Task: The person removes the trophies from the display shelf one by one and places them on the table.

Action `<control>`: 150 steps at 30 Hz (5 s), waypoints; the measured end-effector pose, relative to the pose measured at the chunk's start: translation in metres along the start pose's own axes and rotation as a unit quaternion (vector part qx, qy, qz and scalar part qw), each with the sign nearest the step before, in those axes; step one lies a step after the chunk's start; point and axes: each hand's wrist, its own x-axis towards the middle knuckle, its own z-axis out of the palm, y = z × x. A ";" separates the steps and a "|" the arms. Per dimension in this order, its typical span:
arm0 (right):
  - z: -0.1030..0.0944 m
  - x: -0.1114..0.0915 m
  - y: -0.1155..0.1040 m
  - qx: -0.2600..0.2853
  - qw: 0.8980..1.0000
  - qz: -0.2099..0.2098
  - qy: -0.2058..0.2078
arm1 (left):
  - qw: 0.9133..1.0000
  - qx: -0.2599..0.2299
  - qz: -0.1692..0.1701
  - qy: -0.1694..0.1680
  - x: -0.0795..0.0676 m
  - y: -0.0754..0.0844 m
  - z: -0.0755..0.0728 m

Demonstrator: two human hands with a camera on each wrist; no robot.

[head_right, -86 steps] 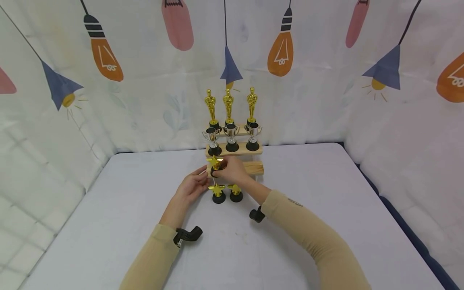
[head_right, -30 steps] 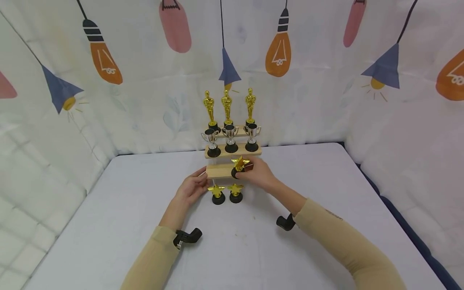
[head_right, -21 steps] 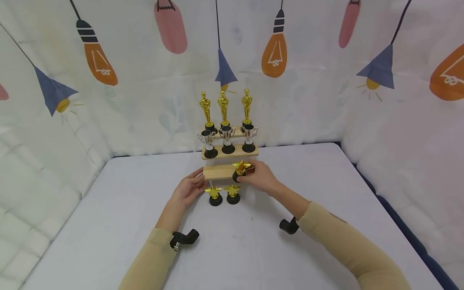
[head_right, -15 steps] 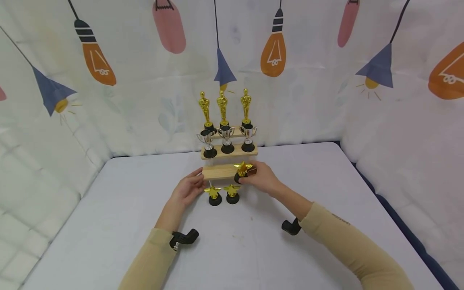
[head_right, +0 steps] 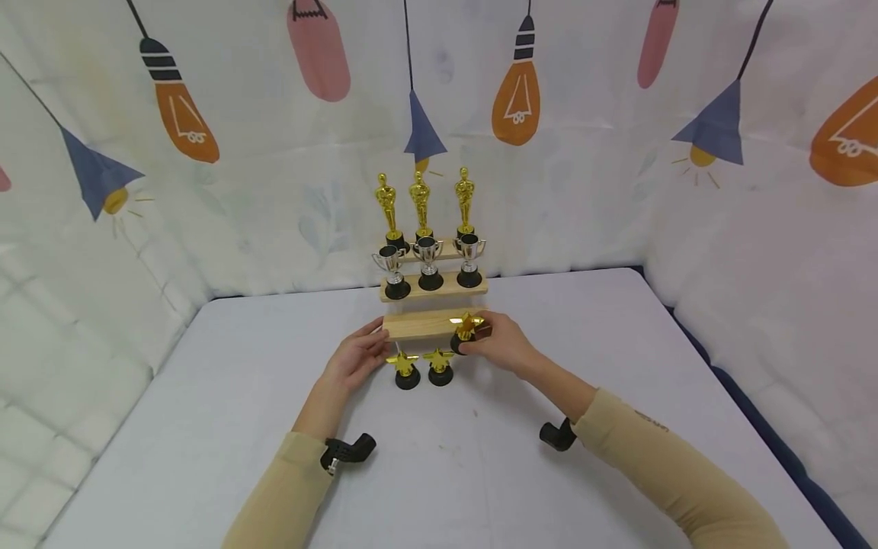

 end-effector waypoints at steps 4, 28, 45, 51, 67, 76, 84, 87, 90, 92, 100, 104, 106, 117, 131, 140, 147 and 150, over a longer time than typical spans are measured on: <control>0.001 0.002 0.003 -0.003 1.000 -0.004 0.000 | 1.000 0.008 -0.001 0.004 0.000 0.000 0.000; 0.007 -0.002 0.016 -0.029 0.999 0.012 -0.006 | 1.000 0.020 0.001 0.007 0.001 0.000 0.001; 0.009 -0.002 0.035 -0.081 0.996 0.022 -0.018 | 1.000 0.019 -0.005 0.017 0.000 0.001 0.003; 0.013 -0.002 0.040 -0.093 0.995 0.025 -0.027 | 1.000 0.020 -0.003 0.016 -0.001 0.001 0.003; -0.008 -0.003 0.033 -0.104 0.994 -0.007 -0.015 | 1.000 0.009 -0.002 0.015 -0.001 0.000 0.002; -0.034 0.000 0.012 -0.059 0.998 -0.029 0.010 | 1.000 0.012 0.004 0.014 0.002 -0.002 0.002; -0.043 0.006 0.006 -0.055 0.998 -0.030 0.016 | 1.000 0.016 -0.002 0.015 0.003 -0.001 0.002; -0.046 0.012 -0.001 -0.036 0.998 -0.026 0.034 | 1.000 0.014 -0.003 0.014 0.002 0.000 0.002; -0.047 0.020 -0.008 -0.013 0.998 -0.027 0.055 | 1.000 0.012 -0.003 0.015 0.001 0.001 0.001; -0.047 0.026 -0.011 0.007 0.997 -0.029 0.069 | 1.000 0.011 -0.002 0.016 0.001 0.001 0.001; -0.043 0.044 -0.016 0.064 0.992 -0.009 0.104 | 1.000 0.017 -0.001 0.013 0.000 -0.001 0.000; -0.041 0.051 -0.021 0.084 0.989 -0.006 0.121 | 1.000 0.014 0.000 0.013 0.001 -0.001 0.001; -0.040 0.055 -0.022 0.089 0.988 -0.009 0.128 | 1.000 0.010 0.002 0.015 0.000 -0.001 0.001; -0.038 0.073 -0.020 0.086 0.987 -0.008 0.135 | 1.000 0.017 0.008 0.019 -0.003 -0.001 0.003; -0.035 0.078 -0.022 0.040 0.991 -0.001 0.124 | 1.000 0.012 0.010 0.013 -0.002 -0.002 0.003; -0.034 0.077 -0.024 0.015 0.992 -0.014 0.128 | 1.000 0.009 0.007 0.018 -0.004 -0.002 0.004; -0.035 0.075 -0.026 -0.003 0.992 -0.013 0.125 | 1.000 0.004 0.009 0.016 -0.004 -0.002 0.005; -0.035 0.073 -0.027 -0.007 0.992 -0.013 0.122 | 1.000 0.004 0.007 0.019 -0.005 -0.002 0.005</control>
